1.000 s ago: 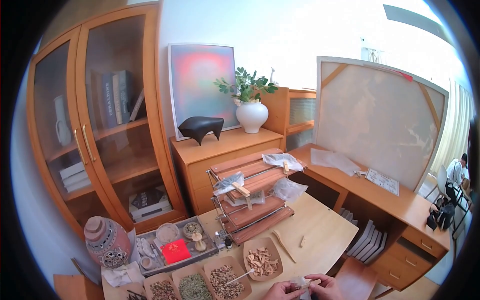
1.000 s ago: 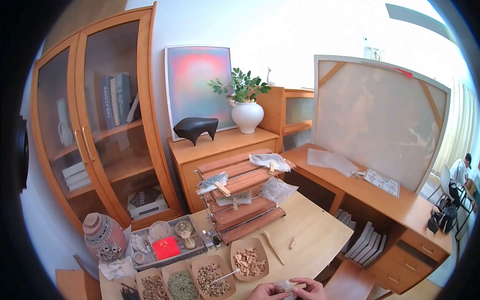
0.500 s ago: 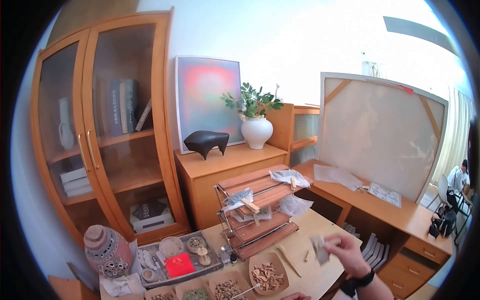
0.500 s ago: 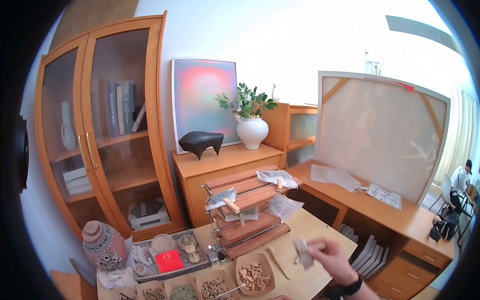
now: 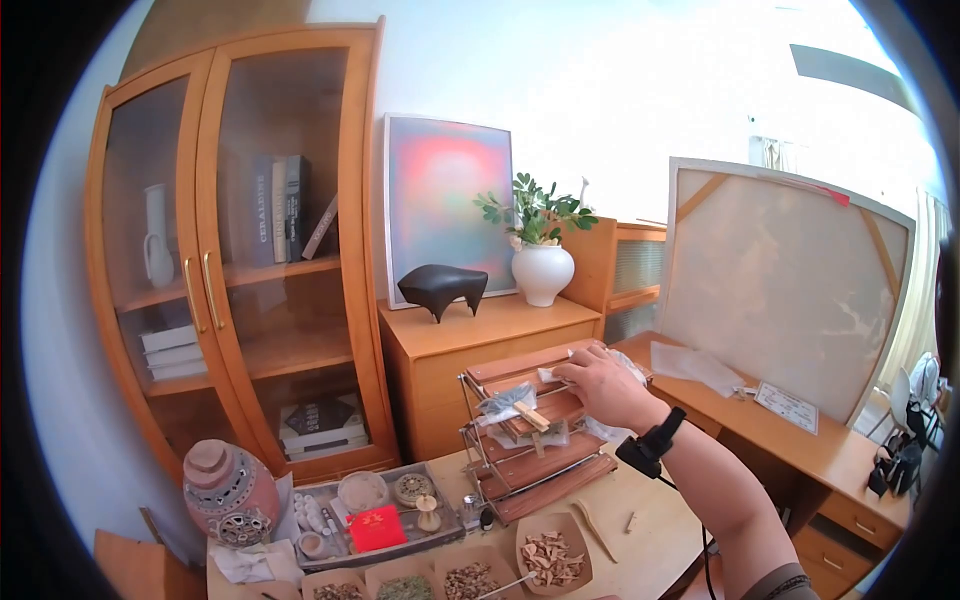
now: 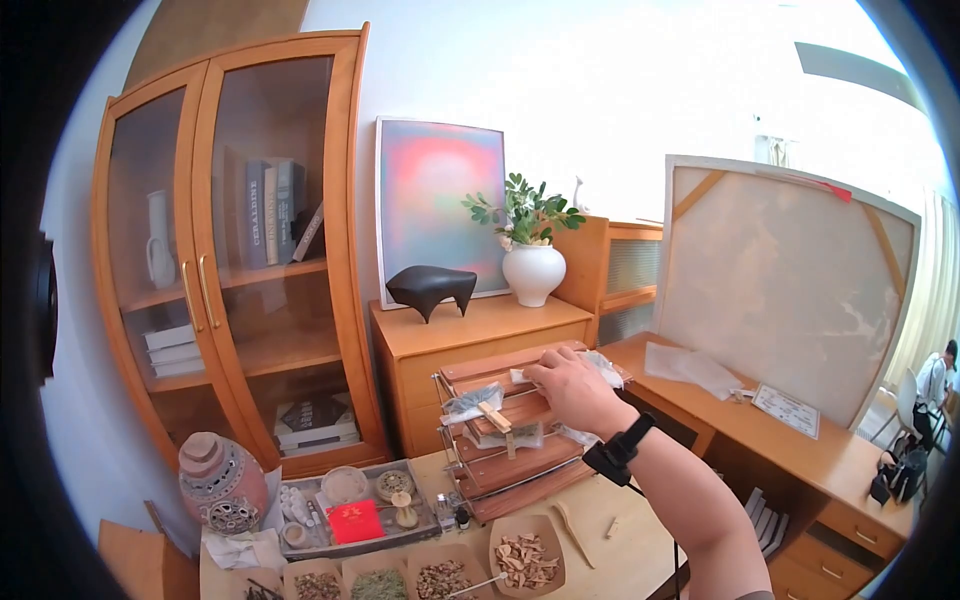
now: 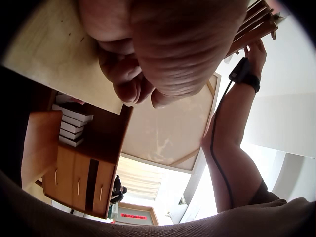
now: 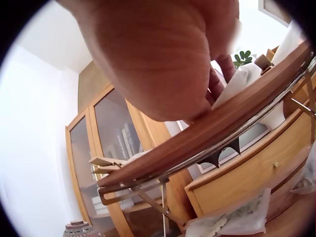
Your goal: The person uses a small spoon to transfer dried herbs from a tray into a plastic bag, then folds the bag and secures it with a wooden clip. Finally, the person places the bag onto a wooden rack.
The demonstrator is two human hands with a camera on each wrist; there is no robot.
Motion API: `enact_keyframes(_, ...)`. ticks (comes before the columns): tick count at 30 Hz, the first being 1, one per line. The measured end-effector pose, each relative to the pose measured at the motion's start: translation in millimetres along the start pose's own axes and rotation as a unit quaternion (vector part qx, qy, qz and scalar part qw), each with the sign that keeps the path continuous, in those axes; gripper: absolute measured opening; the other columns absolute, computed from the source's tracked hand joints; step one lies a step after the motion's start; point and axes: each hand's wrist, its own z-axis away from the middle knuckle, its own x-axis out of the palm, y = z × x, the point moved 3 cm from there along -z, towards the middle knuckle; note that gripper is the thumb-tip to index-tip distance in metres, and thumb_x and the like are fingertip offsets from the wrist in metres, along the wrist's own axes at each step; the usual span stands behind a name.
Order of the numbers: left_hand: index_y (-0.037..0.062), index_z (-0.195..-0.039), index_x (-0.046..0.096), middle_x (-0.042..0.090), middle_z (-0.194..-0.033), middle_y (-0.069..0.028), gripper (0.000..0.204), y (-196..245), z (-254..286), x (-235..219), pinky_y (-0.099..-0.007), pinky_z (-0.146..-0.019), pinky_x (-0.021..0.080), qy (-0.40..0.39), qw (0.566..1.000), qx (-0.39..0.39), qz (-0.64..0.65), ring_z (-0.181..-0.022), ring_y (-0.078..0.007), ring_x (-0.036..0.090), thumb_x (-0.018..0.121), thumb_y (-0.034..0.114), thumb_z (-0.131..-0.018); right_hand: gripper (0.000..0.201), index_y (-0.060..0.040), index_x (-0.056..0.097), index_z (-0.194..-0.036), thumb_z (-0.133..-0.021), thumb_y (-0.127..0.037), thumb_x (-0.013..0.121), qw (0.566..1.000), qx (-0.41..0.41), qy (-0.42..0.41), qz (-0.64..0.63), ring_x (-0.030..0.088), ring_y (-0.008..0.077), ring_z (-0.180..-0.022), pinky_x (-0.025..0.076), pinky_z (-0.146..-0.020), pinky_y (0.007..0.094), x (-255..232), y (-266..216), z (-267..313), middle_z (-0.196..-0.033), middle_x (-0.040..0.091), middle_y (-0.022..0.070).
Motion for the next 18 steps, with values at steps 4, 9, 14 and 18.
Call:
enact_keyframes(4,-0.0009,-0.095,0.067,0.067,-0.079,-0.0042,0.028,12,1,1,-0.0314,-0.065,0.053,0.0,1.0,0.009,-0.023,-0.07,-0.011,0.06,0.07,0.026,-0.103,0.045,-0.0045,0.067,-0.126,-0.084,0.008,0.062,0.996,-0.01,0.091,0.014,0.059,0.0361,-0.114,0.048,-0.101,0.0467,-39,-28,22,-0.119,0.066,0.0139)
enact_keyframes(9,-0.0007,-0.095,0.068,0.068,-0.078,-0.005,0.026,10,2,3,-0.0317,-0.065,0.053,0.007,1.0,-0.018,-0.017,-0.069,-0.0115,0.061,0.07,0.024,-0.102,0.037,-0.0021,0.071,-0.114,-0.083,0.015,0.06,0.98,0.062,0.174,-0.078,0.064,0.034,-0.097,0.053,-0.082,0.0413,-81,-54,100,-0.104,0.069,0.013)
enact_keyframes(14,-0.0018,-0.092,0.069,0.069,-0.075,-0.006,0.025,-5,-2,4,-0.0321,-0.064,0.053,0.025,0.998,0.019,-0.048,-0.069,-0.0117,0.062,0.071,0.022,-0.101,0.02,0.0005,0.075,-0.101,-0.091,0.011,0.061,0.925,0.284,0.181,-0.179,0.067,0.0208,-0.077,0.054,-0.07,0.0328,-41,-33,241,-0.082,0.072,0.0091)
enact_keyframes(18,-0.0023,-0.093,0.071,0.07,-0.074,-0.0099,0.025,6,2,3,-0.0334,-0.064,0.052,0.035,0.992,0.053,-0.11,-0.068,-0.0133,0.063,0.071,0.021,-0.1,0.019,0.003,0.076,-0.099,-0.097,0.007,0.058,0.744,0.523,0.168,-0.381,0.066,0.011,-0.067,0.054,-0.06,0.0255,41,-40,371,-0.084,0.075,0.0073)
